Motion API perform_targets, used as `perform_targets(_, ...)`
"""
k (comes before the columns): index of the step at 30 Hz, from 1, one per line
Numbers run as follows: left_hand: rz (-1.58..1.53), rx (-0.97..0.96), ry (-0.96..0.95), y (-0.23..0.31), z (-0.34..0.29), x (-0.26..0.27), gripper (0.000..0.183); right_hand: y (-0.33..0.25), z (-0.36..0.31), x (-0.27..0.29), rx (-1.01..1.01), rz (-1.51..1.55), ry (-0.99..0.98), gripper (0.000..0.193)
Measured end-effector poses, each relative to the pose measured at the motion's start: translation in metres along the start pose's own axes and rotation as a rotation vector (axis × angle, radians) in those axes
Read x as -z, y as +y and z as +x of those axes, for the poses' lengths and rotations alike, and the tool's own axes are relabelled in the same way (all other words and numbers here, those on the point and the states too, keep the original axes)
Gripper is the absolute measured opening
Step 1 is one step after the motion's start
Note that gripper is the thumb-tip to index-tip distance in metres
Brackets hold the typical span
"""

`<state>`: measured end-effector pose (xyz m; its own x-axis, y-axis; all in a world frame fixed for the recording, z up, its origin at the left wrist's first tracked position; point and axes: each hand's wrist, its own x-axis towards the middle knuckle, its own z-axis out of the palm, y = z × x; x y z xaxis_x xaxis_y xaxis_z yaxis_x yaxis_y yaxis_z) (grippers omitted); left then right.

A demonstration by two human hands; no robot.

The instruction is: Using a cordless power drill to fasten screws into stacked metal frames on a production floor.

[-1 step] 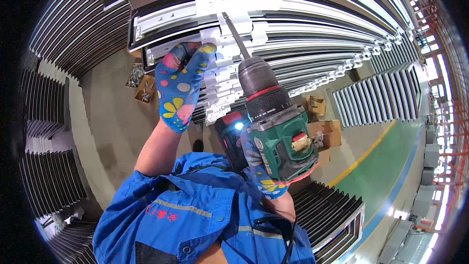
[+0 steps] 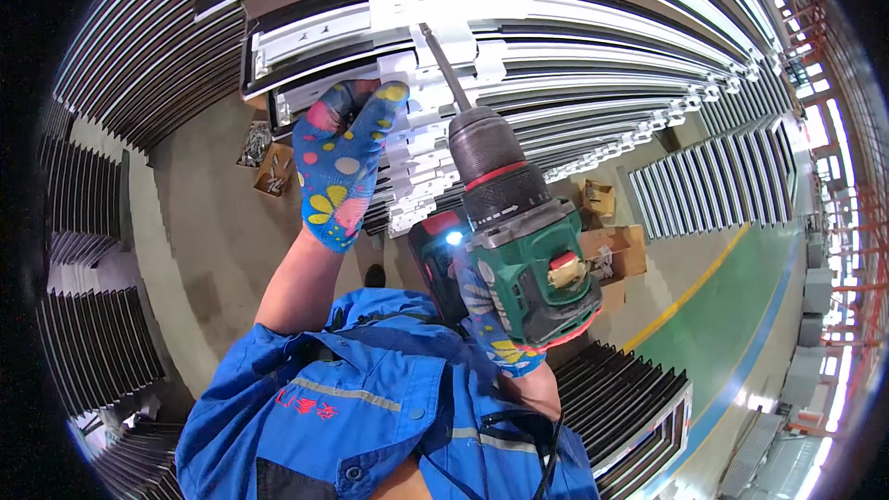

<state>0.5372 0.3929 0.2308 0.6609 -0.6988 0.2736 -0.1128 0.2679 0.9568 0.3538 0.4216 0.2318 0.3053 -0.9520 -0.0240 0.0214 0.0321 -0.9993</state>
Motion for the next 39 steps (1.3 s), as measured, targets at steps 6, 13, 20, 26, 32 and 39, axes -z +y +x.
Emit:
perform_targets(6, -0.092, 0.012, -0.010, -0.002, 0.002, 0.000, 0.020, -0.007, 0.003, 0.001, -0.010, 0.151, -0.045, 0.029)
perform_targets(13, -0.156, 0.067, -0.031, -0.002, 0.003, 0.003, 0.021, 0.006, -0.001, 0.017, 0.019, -0.477, -0.058, 0.025)
perform_targets(20, -0.123, 0.018, -0.049, 0.001, 0.002, 0.006, 0.022, -0.029, 0.004, 0.021, 0.154, -0.411, 0.033, 0.028)
perform_targets(26, -0.256, 0.085, -0.109, 0.006, 0.002, 0.009, 0.022, -0.070, 0.009, 0.016, -0.002, -0.574, 0.115, 0.032)
perform_targets(32, -0.241, 0.066, -0.076, 0.001, 0.001, 0.003, 0.021, -0.063, 0.013, 0.028, 0.041, -0.755, 0.092, 0.033)
perform_targets(39, -0.184, 0.005, -0.026, -0.003, 0.002, 0.000, 0.016, -0.038, 0.018, 0.046, 0.140, -0.832, 0.119, 0.034)
